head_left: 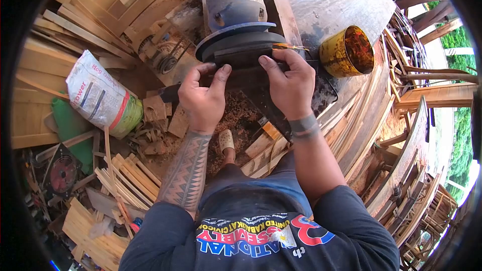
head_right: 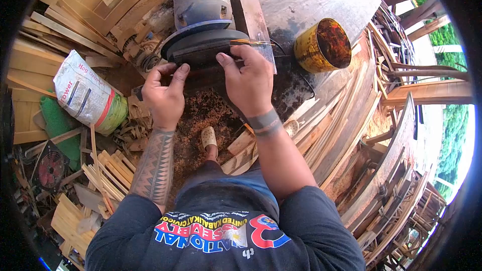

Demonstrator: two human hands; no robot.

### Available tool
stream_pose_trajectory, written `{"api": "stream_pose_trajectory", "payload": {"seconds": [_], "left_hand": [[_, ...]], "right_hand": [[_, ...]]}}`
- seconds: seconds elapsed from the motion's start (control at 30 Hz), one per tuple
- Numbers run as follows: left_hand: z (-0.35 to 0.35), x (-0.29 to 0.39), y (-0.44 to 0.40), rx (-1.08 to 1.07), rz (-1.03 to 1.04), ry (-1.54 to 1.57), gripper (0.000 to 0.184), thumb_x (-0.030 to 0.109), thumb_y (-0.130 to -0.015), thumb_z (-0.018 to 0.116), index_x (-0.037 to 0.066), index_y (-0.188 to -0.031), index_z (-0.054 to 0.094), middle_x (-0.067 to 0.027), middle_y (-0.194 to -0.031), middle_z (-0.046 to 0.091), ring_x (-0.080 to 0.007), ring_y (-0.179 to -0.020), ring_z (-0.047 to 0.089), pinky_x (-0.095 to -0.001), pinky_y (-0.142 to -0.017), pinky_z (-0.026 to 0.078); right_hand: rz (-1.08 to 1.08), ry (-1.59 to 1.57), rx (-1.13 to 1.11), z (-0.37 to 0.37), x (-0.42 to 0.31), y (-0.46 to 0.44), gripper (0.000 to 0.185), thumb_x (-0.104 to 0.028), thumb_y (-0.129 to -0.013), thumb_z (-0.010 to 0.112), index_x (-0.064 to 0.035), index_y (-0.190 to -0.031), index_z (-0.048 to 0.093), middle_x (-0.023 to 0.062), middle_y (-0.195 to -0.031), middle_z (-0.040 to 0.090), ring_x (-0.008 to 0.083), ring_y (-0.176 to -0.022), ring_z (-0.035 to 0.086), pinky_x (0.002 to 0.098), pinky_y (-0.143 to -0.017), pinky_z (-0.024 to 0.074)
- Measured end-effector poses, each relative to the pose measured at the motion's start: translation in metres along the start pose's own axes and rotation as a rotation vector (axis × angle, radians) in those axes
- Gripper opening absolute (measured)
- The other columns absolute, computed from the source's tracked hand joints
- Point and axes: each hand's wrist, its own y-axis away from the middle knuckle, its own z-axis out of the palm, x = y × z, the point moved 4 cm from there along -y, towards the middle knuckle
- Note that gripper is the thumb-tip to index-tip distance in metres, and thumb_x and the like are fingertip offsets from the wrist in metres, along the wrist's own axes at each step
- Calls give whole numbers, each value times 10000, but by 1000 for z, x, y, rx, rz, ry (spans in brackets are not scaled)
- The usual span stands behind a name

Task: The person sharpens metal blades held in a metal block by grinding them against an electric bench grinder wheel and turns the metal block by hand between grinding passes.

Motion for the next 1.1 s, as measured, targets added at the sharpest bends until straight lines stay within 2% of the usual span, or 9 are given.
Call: {"api": "stream_pose_trajectory", "payload": {"seconds": [0.1, 0.3, 0.4, 1.0, 1.1], "left_hand": [[-5, 1, -2, 16, 24, -58, 325, 213, -923, 933, -38, -1043, 765, -86, -938, 797, -132, -826, 713, -310, -783, 585], [-15, -2, -6, -12, 69, -63, 297, 210, -932, 926, -13, -1024, 753, -62, -913, 779, -117, -812, 688, -298, -771, 572], [-14, -2, -6, -27, 37, -37, 304, 215, -953, 908, -33, -1013, 743, -60, -946, 758, -133, -875, 662, -301, -841, 548], [22, 19, -1, -80, 14, -112, 327, 239, -932, 924, -31, -997, 751, -69, -909, 761, -136, -850, 677, -308, -809, 551], [32, 12, 1, -93, 8, -85, 325, 236, -930, 925, -31, -997, 753, -72, -900, 766, -136, -836, 685, -304, -796, 555]], "right_hand": [[-44, 43, 17, 3, -5, 1, 315, -247, -906, 886, 26, -1030, 788, 204, -911, 788, 324, -752, 765, 404, -737, 594], [6, 67, -54, 5, -11, 0, 339, -276, -886, 897, 20, -1010, 790, 212, -899, 783, 338, -769, 767, 417, -735, 590], [-20, 38, -29, 6, -8, -1, 337, -281, -882, 899, 15, -1003, 794, 208, -890, 781, 331, -759, 760, 419, -729, 587], [60, 62, -24, -28, 6, -13, 323, -269, -895, 882, 14, -1019, 788, 203, -836, 765, 314, -696, 747, 392, -698, 586], [72, 66, 9, -33, 15, -13, 284, -217, -903, 901, 15, -1031, 797, 75, -790, 750, 111, -680, 636, 298, -666, 534]]}}
